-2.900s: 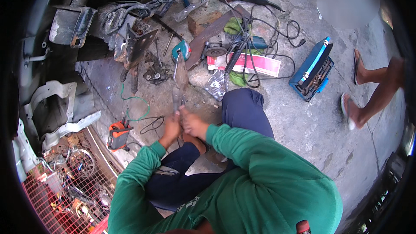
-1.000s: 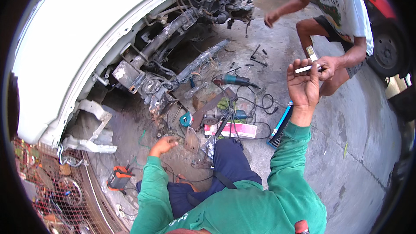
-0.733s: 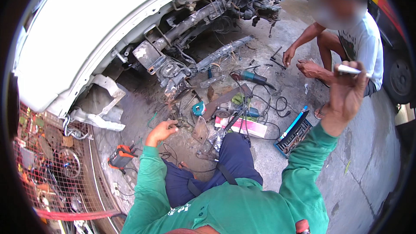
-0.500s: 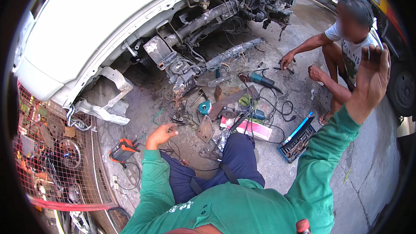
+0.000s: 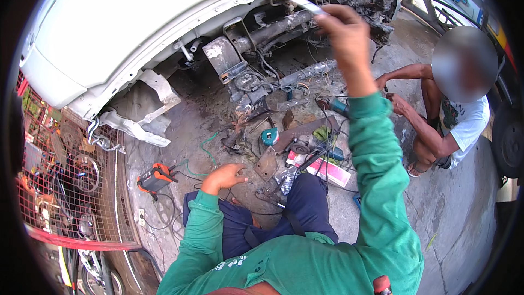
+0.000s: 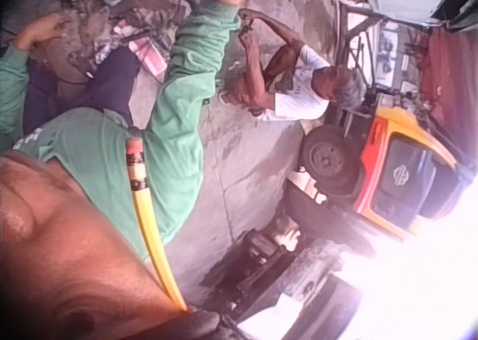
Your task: The person sits on the floor of a workshop and prepares a portable welding machine, connecting cables and adjusting settings. They then move to the front of a white vehicle with its hood open and use a power tool to work on the engine bay components.
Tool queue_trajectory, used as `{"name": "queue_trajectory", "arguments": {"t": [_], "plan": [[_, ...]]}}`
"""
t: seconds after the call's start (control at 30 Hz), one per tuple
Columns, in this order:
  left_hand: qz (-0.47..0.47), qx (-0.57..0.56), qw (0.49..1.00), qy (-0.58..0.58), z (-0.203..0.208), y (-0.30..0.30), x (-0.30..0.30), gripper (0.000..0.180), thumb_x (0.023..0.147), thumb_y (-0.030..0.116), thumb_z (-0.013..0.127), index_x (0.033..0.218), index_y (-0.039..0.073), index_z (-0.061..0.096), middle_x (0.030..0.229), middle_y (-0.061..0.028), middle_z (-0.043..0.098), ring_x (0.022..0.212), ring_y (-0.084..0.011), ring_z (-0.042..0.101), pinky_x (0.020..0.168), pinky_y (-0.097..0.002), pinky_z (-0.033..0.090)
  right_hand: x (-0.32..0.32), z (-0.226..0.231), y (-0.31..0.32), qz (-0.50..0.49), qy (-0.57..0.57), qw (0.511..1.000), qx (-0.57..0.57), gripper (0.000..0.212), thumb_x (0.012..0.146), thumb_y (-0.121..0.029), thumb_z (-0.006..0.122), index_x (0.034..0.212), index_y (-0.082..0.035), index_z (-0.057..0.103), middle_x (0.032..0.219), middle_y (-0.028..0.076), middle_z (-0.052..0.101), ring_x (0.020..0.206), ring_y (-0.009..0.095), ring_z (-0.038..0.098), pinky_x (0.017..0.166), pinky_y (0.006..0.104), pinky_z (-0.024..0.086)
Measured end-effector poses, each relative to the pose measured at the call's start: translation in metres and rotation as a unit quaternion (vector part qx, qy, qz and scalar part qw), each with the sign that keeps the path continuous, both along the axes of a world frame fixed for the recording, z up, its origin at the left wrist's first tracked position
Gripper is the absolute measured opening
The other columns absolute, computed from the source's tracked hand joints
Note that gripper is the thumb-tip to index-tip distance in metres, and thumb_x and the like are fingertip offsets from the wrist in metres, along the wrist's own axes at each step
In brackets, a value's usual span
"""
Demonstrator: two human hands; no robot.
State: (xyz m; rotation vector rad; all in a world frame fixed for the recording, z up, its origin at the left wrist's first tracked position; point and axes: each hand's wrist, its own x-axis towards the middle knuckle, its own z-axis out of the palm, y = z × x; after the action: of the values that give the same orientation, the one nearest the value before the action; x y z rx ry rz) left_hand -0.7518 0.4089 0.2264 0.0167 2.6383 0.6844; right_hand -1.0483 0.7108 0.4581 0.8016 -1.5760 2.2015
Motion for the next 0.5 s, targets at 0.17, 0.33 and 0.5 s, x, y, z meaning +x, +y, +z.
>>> {"name": "queue_trajectory", "arguments": {"t": [0.17,0.33,0.5], "plan": [[0.036,0.034,0.999,0.023,-0.007,-0.014,-0.003,0.056,0.086,0.035,0.075,0.128,0.000,0.064,0.112,-0.0277,0.071,0.108,-0.0465,0.065,0.093,-0.0495,0.052,0.012,-0.026,-0.140,0.009,0.071,0.994,0.080,0.016,0.085,-0.004,0.075,0.101,0.001,0.074,0.090,0.006,0.074,0.078,0.011,0.068,0.070,0.0263,0.054],[0.046,0.034,0.998,0.039,0.000,-0.018,-0.010,0.058,0.086,0.035,0.076,0.130,0.000,0.063,0.111,-0.0270,0.071,0.107,-0.0448,0.067,0.092,-0.0489,0.052,-0.008,-0.050,-0.192,-0.041,0.042,0.990,0.132,0.014,0.085,-0.004,0.077,0.098,0.001,0.073,0.082,0.002,0.071,0.071,0.006,0.061,0.063,0.0234,0.050],[0.058,0.045,0.997,0.038,0.006,-0.020,-0.003,0.060,0.086,0.036,0.076,0.133,0.002,0.063,0.112,-0.0260,0.072,0.109,-0.0429,0.067,0.093,-0.0477,0.053,-0.026,-0.058,-0.209,0.086,-0.068,0.994,0.005,0.017,0.086,-0.002,0.076,0.102,0.003,0.074,0.084,0.005,0.072,0.066,0.009,0.063,0.058,0.0225,0.050]]}}
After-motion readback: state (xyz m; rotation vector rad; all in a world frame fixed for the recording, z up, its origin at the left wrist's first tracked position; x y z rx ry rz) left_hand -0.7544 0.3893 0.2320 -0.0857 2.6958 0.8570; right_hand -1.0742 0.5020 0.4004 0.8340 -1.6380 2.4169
